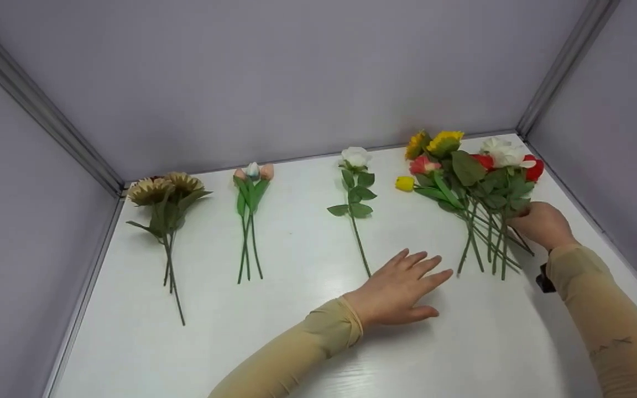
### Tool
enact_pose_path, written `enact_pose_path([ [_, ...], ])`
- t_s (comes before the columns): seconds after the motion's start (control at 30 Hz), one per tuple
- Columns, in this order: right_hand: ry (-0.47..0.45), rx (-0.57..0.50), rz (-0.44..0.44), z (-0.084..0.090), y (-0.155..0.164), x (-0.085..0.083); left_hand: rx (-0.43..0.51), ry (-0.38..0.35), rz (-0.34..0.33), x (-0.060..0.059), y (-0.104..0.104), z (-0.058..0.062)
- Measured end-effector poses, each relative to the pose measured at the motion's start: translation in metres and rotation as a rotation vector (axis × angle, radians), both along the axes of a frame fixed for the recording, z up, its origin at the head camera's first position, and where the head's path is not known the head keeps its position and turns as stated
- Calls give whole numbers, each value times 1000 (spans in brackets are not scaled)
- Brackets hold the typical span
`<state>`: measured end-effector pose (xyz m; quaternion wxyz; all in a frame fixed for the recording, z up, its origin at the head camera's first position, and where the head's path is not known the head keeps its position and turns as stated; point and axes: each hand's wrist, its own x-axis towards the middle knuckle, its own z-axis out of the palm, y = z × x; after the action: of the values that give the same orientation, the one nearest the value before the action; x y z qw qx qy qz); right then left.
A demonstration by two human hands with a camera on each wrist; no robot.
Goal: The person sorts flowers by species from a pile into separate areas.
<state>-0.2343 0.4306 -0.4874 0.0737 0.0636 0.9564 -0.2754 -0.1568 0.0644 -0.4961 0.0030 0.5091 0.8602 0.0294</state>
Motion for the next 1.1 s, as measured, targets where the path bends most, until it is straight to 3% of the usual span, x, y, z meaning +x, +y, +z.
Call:
enact_pose_path([
  [0.17,-85,-40,19,-1,7,3,2,-16,-11,4,5,-4],
  [0.37,-92,-58,37,1,10,7,9,-31,-15,5,6,-6],
  [0.77,14,-1,50,8,12,19,51,-85,6,-1,1,-9],
  [1.1,103,-81,-5,15,2,26,135,-117,44,-8,-3,-8],
])
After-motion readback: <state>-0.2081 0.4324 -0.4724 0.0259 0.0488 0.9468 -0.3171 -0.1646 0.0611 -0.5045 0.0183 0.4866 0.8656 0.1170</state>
